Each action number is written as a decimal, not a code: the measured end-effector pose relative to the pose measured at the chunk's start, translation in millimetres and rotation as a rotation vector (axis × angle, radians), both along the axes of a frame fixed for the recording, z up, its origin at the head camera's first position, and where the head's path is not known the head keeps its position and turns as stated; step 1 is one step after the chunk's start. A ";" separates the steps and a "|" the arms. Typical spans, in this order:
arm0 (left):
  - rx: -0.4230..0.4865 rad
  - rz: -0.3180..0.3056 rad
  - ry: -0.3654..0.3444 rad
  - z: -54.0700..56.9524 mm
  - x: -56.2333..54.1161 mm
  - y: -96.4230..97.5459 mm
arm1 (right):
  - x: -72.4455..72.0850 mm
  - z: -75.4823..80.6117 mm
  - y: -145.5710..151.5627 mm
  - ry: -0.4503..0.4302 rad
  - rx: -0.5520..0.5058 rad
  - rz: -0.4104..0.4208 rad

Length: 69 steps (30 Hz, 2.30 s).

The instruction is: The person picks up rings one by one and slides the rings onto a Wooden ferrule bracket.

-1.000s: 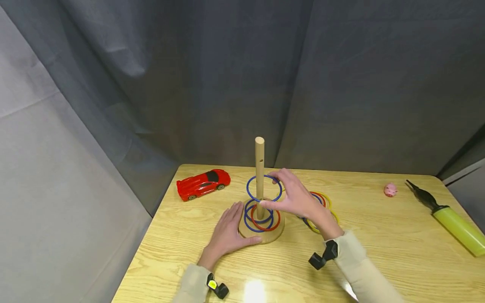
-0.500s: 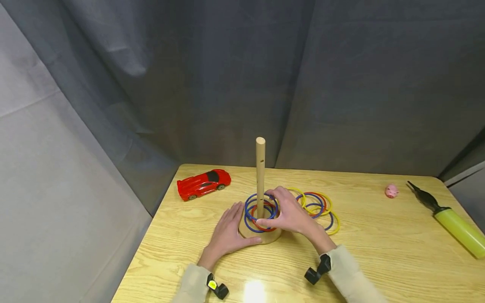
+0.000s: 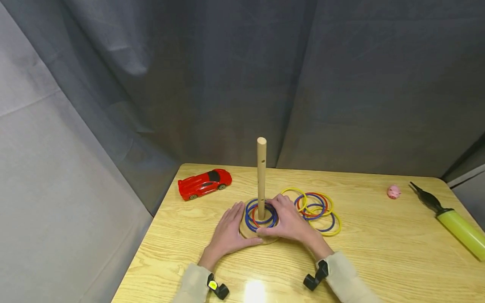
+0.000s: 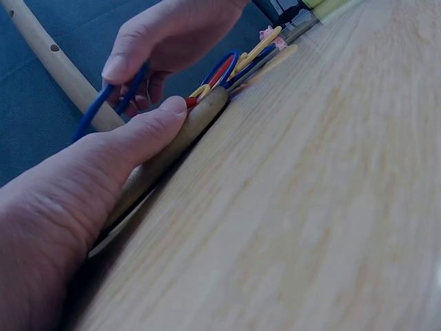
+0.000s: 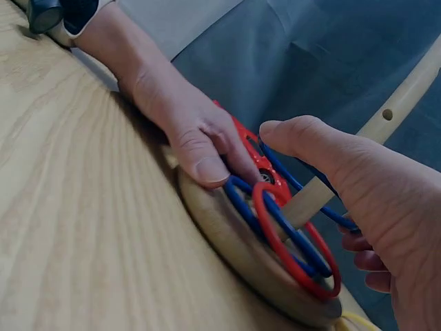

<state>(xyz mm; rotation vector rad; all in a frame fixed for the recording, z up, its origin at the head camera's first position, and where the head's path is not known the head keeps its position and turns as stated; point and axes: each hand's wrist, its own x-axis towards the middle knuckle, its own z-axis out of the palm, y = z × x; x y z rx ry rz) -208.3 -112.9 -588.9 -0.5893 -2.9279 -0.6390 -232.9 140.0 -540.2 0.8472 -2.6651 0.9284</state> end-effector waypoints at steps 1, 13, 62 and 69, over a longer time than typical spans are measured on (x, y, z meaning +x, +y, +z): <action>0.003 0.000 -0.001 0.1 0.1 0.1 | 0.5 -2.3 -0.2 -0.009 0.001 -0.001; -0.002 0.003 0.010 0.2 -1.4 0.6 | 3.5 -15.7 -4.5 0.049 0.058 0.023; -0.008 0.012 -0.033 0.0 1.3 1.3 | -34.0 -17.2 74.5 -0.014 0.232 -0.262; -0.003 0.012 -0.020 0.7 0.5 0.6 | -38.3 -16.9 72.9 -0.022 0.270 -0.255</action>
